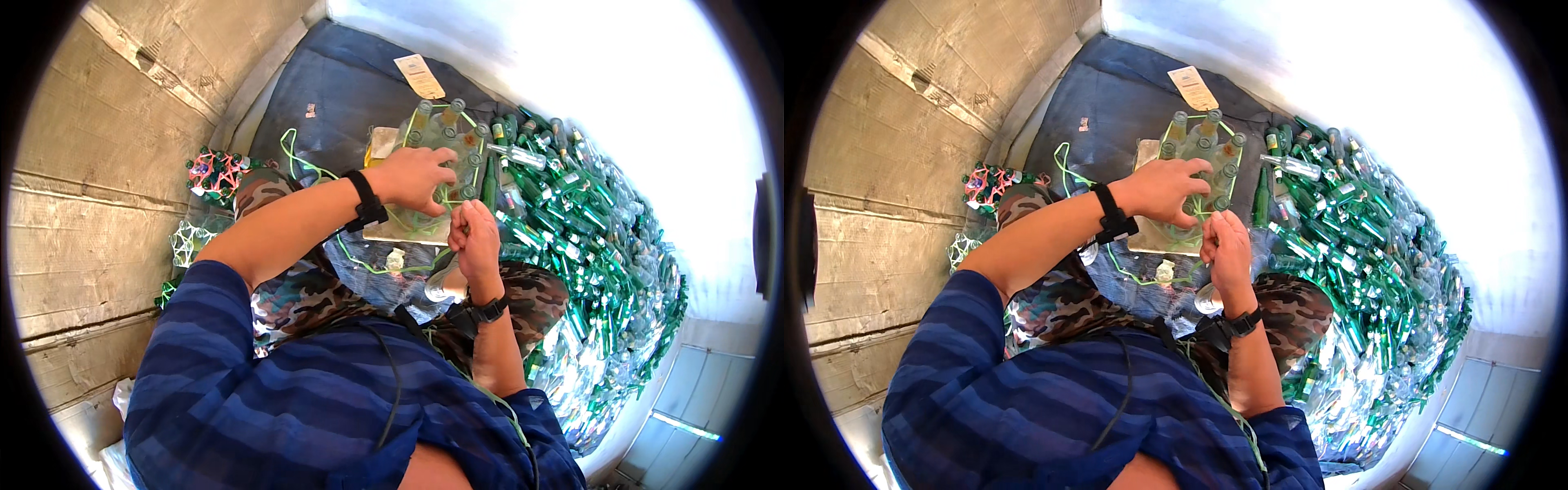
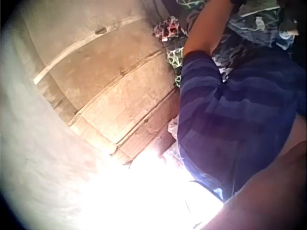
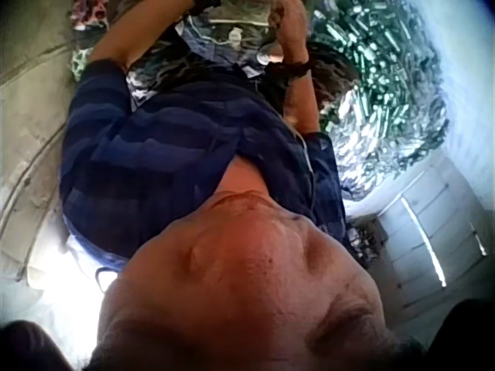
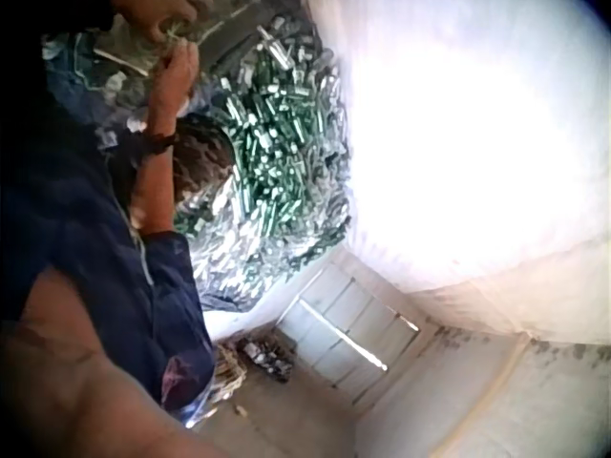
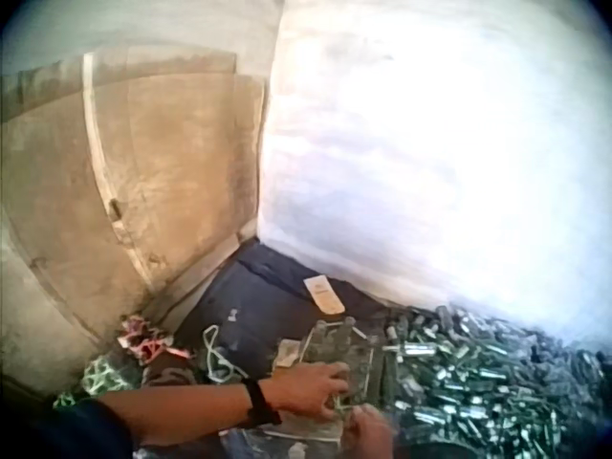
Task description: The person sits on a tarp and arranges green glass bottles onto a small wooden board. They then use a green plastic strap to tie the bottles together, wrapping the strap around the necks and securing it to create a bundle.
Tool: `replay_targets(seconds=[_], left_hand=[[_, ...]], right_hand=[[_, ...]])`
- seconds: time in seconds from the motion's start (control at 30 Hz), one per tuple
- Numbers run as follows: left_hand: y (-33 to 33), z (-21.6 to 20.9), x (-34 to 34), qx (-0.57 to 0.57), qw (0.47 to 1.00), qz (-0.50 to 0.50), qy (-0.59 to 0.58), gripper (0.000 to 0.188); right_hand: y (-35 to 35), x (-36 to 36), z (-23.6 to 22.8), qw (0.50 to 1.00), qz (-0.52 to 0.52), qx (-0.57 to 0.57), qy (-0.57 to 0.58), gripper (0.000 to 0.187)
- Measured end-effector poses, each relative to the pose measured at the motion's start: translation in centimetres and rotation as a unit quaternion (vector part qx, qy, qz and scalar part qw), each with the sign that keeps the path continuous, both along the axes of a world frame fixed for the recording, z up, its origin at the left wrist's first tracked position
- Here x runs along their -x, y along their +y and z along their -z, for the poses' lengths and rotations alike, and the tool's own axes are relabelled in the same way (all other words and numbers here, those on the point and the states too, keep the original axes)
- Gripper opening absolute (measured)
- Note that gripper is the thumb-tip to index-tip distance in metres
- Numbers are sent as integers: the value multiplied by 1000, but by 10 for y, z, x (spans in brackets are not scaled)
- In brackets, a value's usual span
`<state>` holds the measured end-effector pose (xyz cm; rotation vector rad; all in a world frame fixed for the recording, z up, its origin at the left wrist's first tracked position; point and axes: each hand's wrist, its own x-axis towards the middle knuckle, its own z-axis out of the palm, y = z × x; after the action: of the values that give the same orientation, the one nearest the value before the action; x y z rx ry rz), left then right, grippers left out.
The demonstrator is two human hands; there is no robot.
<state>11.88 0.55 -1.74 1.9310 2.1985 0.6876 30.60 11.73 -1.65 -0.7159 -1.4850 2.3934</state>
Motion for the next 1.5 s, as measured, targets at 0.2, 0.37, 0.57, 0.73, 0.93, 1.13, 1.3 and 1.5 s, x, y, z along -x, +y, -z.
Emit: replay_targets(seconds=[0.2, 0.37, 0.57, 0.73, 0.93, 1.13, 1.3, 1.5], left_hand=[[-1, 3, -5, -3, 1000, -21, 19, 46], [0, 5, -4, -9, 1000, -18, 19, 45], [1, 6, -4, -10, 1000, -14, 19, 43], [1, 5, -3, 5, 1000, -14, 8, 44], [0, 6, -1, -14, 1000, -10, 12, 41], [2, 6, -3, 7, 1000, -14, 23, 38], [5, 6, -3, 9, 999, -19, 24, 37], [3, 1, -2, 1, 1000, 0, 15, 36]], right_hand=[[6, -6, -2, 999, -15, 21, -19, 27], [9, -8, -3, 999, -22, 25, -28, 28], [11, -10, -4, 998, -33, 13, -45, 29], [12, -10, -8, 998, -45, 5, -51, 29], [17, -10, -13, 997, -57, -7, -58, 29], [39, 7, -46, 977, -151, -84, -125, 30], [71, 29, -53, 965, -202, -112, -122, 29], [85, 56, -37, 984, -142, -62, -84, 25]])
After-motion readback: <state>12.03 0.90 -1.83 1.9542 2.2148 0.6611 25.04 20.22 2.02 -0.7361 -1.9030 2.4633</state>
